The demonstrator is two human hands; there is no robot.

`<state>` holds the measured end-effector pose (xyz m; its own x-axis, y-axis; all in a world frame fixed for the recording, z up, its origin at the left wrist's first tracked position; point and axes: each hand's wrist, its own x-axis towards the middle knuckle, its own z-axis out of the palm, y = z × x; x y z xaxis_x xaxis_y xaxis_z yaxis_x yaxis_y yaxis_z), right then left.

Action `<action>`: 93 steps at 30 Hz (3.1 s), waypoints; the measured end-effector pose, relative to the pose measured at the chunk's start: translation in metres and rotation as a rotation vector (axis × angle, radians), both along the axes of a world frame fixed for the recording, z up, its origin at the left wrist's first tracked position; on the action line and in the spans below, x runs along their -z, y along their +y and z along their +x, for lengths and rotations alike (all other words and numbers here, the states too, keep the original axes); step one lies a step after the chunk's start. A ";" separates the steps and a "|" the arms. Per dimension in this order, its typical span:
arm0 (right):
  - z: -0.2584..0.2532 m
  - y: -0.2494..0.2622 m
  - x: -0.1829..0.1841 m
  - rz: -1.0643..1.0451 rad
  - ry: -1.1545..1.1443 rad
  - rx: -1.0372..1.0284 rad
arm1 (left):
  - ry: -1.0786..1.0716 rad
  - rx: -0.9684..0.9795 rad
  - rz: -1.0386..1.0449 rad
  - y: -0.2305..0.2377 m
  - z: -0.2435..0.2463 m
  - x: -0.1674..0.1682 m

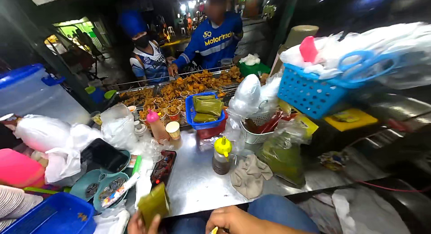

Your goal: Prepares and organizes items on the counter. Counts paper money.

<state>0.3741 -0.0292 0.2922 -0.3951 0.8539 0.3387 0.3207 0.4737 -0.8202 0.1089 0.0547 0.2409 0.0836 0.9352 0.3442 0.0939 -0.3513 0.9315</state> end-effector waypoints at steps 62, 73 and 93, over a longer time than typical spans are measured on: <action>0.221 0.289 -0.071 -0.265 -0.205 1.279 | 0.439 0.329 0.173 0.064 0.113 0.036; 0.232 0.329 -0.071 -0.274 0.640 1.510 | 0.553 0.370 0.119 0.058 0.095 0.079; 0.256 0.337 -0.079 -0.201 0.542 1.308 | 0.678 0.342 0.294 0.056 0.101 0.085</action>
<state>0.6303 0.3074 0.3711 0.8367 0.5472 0.0227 0.0594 -0.0494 -0.9970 0.2096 0.1106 0.1556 0.6264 0.6998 0.3434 0.4481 -0.6837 0.5759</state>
